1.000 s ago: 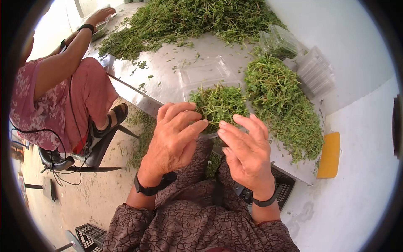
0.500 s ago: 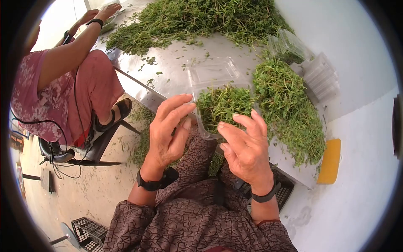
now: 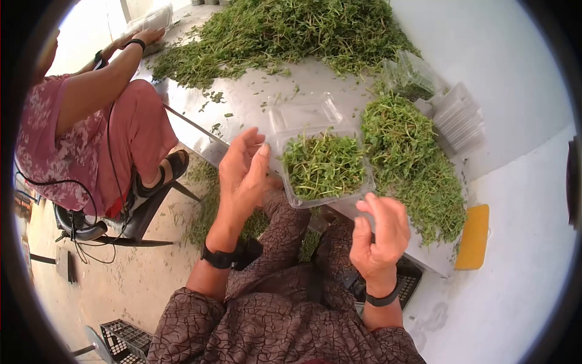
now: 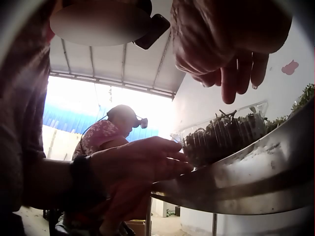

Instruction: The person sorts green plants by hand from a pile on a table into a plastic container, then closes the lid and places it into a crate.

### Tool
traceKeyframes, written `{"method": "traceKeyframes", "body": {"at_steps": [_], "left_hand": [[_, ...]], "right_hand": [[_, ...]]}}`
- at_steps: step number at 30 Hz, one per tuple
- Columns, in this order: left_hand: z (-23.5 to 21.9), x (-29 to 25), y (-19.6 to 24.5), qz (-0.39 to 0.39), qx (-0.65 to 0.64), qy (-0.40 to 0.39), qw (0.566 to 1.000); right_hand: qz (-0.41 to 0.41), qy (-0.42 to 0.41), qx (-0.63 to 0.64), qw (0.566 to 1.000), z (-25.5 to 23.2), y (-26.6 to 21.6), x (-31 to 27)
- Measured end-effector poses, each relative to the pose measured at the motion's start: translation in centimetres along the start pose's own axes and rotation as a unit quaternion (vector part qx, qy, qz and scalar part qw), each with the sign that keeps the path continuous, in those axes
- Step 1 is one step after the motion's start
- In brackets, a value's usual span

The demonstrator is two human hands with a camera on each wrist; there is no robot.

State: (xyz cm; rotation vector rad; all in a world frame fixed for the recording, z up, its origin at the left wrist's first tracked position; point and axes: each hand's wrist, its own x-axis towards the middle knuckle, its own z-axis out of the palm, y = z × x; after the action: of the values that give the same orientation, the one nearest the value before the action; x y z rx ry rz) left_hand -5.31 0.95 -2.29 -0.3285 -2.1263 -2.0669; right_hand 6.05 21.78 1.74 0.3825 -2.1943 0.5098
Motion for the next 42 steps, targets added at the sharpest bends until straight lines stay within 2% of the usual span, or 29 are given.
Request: {"method": "traceKeyframes", "body": {"at_steps": [1,3,4,6,11,13,16,19,21,25,27,29,31,36,38,42], "left_hand": [[0.1,0.3,0.0,-0.01,-0.007,0.009,1.0],[0.4,1.2,0.1,-0.016,-0.019,0.01,1.0],[0.6,1.5,0.0,-0.013,-0.033,0.015,0.999],[1.0,2.2,0.3,-0.022,-0.058,0.015,0.998],[1.5,2.8,0.7,-0.028,-0.112,-0.005,0.993],[1.3,3.0,1.0,-0.034,-0.136,-0.011,0.99],[0.7,2.4,1.1,-0.065,-0.208,0.008,0.976],[-0.1,1.7,1.3,-0.075,-0.257,-0.014,0.963],[-0.3,1.1,1.4,-0.104,-0.351,-0.022,0.93],[-0.8,-0.6,1.2,-0.068,-0.359,-0.05,0.929],[-1.3,-1.5,1.4,-0.054,-0.291,-0.084,0.952],[-1.5,-2.6,1.7,-0.027,-0.284,-0.09,0.954],[-1.9,-3.4,2.6,-0.003,-0.205,-0.145,0.968],[-1.6,-4.5,3.1,0.004,-0.176,-0.151,0.973],[-1.5,-5.0,3.1,0.012,-0.17,-0.149,0.974],[-1.1,-5.5,2.9,0.024,-0.131,-0.134,0.982]], "right_hand": [[0.0,0.003,-0.004,1.0,-0.2,0.0,-0.1],[0.066,0.009,-0.003,0.998,-0.7,-0.1,-0.2],[0.067,0.012,-0.01,0.998,-0.6,-0.2,-0.5],[0.156,0.005,0.076,0.985,0.3,-0.4,-1.1],[0.172,0.001,0.103,0.98,1.1,-0.6,-0.9],[0.169,-0.029,0.101,0.98,1.1,-0.4,-0.7],[0.173,-0.032,0.127,0.976,1.7,0.5,-0.7],[0.191,-0.028,0.152,0.969,2.4,1.1,-0.5],[0.2,-0.032,0.169,0.965,2.4,1.5,-0.2],[0.222,-0.042,0.166,0.96,2.2,2.0,0.5],[0.224,-0.04,0.169,0.959,2.2,2.0,0.7],[0.252,-0.053,0.179,0.949,2.1,2.0,0.8],[0.256,-0.052,0.185,0.947,2.4,2.4,0.8],[0.277,-0.061,0.207,0.936,2.3,2.4,1.2],[0.245,-0.041,0.201,0.948,2.5,2.6,1.0],[0.253,-0.043,0.21,0.943,2.4,2.6,0.4]]}}
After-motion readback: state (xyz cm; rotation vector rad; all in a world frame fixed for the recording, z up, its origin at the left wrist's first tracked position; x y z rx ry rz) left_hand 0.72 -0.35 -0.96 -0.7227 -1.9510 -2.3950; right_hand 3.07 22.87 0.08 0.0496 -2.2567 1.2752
